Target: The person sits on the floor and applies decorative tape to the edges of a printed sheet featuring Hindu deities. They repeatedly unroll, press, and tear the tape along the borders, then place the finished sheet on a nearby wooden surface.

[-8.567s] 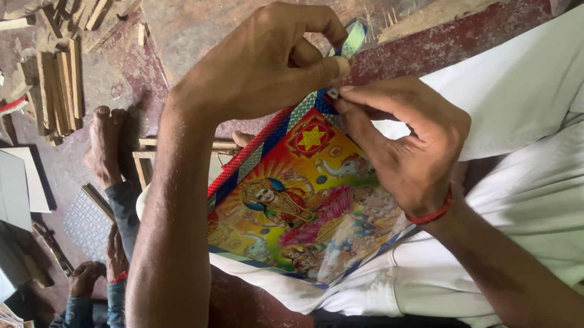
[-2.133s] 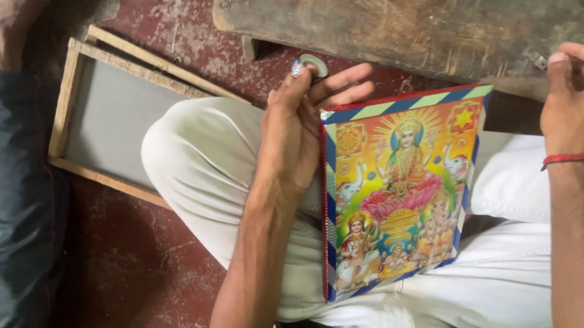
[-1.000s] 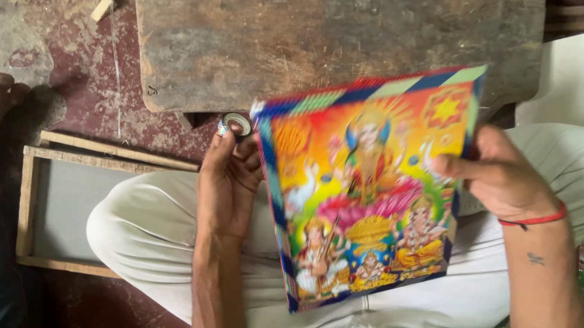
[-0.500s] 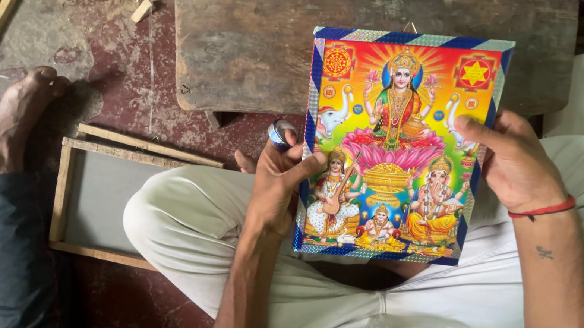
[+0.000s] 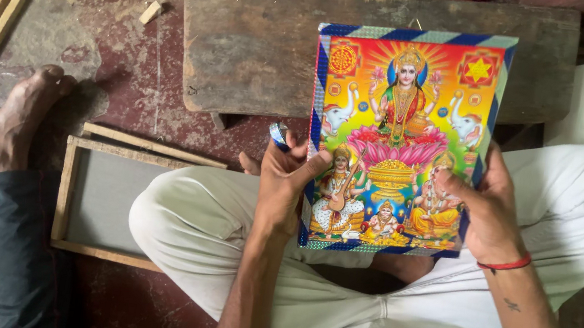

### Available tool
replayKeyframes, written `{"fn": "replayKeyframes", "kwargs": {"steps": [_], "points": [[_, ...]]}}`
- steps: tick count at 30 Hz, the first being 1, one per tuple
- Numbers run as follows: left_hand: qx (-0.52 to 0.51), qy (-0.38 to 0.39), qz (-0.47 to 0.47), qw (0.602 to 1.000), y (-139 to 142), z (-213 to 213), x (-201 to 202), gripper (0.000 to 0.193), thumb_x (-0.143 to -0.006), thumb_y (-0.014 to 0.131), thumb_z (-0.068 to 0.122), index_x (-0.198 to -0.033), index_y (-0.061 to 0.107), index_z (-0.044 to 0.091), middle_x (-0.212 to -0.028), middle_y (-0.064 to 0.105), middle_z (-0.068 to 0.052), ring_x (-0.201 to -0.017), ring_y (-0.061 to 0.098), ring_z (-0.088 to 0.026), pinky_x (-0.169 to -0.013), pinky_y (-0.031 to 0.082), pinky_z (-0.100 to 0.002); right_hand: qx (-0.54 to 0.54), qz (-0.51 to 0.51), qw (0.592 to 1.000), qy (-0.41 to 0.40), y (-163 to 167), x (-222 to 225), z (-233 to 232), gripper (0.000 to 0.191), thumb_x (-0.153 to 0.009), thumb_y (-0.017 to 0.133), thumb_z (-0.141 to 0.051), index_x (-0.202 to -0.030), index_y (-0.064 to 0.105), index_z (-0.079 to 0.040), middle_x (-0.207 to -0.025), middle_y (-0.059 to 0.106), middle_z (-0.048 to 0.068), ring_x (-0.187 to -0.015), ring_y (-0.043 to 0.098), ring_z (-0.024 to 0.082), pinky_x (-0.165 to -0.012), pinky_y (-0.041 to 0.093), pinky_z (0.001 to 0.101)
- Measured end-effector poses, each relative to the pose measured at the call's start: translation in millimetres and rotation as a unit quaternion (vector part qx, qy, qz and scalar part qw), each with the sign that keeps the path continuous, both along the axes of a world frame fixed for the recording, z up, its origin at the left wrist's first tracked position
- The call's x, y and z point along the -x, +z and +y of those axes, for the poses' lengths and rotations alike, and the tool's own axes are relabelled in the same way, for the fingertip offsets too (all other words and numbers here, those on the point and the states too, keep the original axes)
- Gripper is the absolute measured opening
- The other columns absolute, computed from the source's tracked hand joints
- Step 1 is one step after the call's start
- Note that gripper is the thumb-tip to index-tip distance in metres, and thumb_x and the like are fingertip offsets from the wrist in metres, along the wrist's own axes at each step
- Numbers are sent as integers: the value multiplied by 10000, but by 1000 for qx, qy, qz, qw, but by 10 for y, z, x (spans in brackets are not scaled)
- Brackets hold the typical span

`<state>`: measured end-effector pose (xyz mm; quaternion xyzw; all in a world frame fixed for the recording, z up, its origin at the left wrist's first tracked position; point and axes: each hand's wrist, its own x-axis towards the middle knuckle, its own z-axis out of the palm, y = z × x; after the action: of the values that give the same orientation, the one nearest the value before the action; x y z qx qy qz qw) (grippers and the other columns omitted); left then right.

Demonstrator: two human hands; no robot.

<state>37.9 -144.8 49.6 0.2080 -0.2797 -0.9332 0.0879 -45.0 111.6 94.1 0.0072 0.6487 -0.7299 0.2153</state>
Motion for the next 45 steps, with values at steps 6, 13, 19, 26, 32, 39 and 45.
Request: {"fn": "replayKeyframes", "kwargs": {"steps": [6,13,19,26,32,39,45], "points": [[101,40,26,994,235,-305,234,306,-959,680,-31,-1063,429,109,-1227,711,-202,-1128,715,-269,-985,608,-385,-101,120,987,33,630,739,279,574,-941,775,-23,-1453,515,-30,-1333,667,62,-1158,682,144,-1066,580,347],[273,9,25,962,517,-1093,1111,246,-978,709,109,-1067,480,87,-1164,749,-241,-1105,780,-322,-986,605,-474,-275,209,938,29,717,1341,246,528,-951,766,-33,-1422,528,-26,-1294,667,73,-1124,682,158,-1030,577,355],[218,-14,-21,976,365,-1363,1709,276,-965,689,81,-1041,426,106,-1145,739,-269,-1061,764,-329,-969,645,-480,-370,253,894,19,330,1988,-131,489,-959,758,-41,-1396,539,-24,-1261,668,83,-1094,682,171,-1000,575,362],[218,-37,-73,972,209,-1518,2304,250,-948,670,70,-1027,437,117,-1163,722,-291,-1081,754,-339,-983,607,-490,-466,326,822,29,-163,3225,-482,443,-969,749,-51,-1366,552,-20,-1223,668,94,-1060,682,185,-965,573,370],[209,-56,-109,970,51,-1535,2592,237,-918,658,34,-996,454,124,-1129,734,-286,-1077,760,-346,-982,569,-500,-538,386,748,49,-473,4157,-609,405,-978,741,-60,-1340,564,-17,-1190,669,103,-1030,682,197,-934,570,377],[199,-63,-126,970,-49,-1547,2668,218,-919,645,22,-1004,470,119,-1127,741,-279,-1079,755,-345,-984,579,-504,-600,414,681,71,-708,4767,-811,361,-987,731,-69,-1309,577,-14,-1151,669,114,-995,683,211,-899,568,384],[202,-72,-137,967,-98,-1570,2757,213,-914,652,33,-1000,477,118,-1116,748,-273,-1080,763,-342,-966,571,-507,-635,419,644,80,-852,5127,-958,325,-996,723,-78,-1283,588,-11,-1118,669,124,-966,683,224,-869,566,391]]}}
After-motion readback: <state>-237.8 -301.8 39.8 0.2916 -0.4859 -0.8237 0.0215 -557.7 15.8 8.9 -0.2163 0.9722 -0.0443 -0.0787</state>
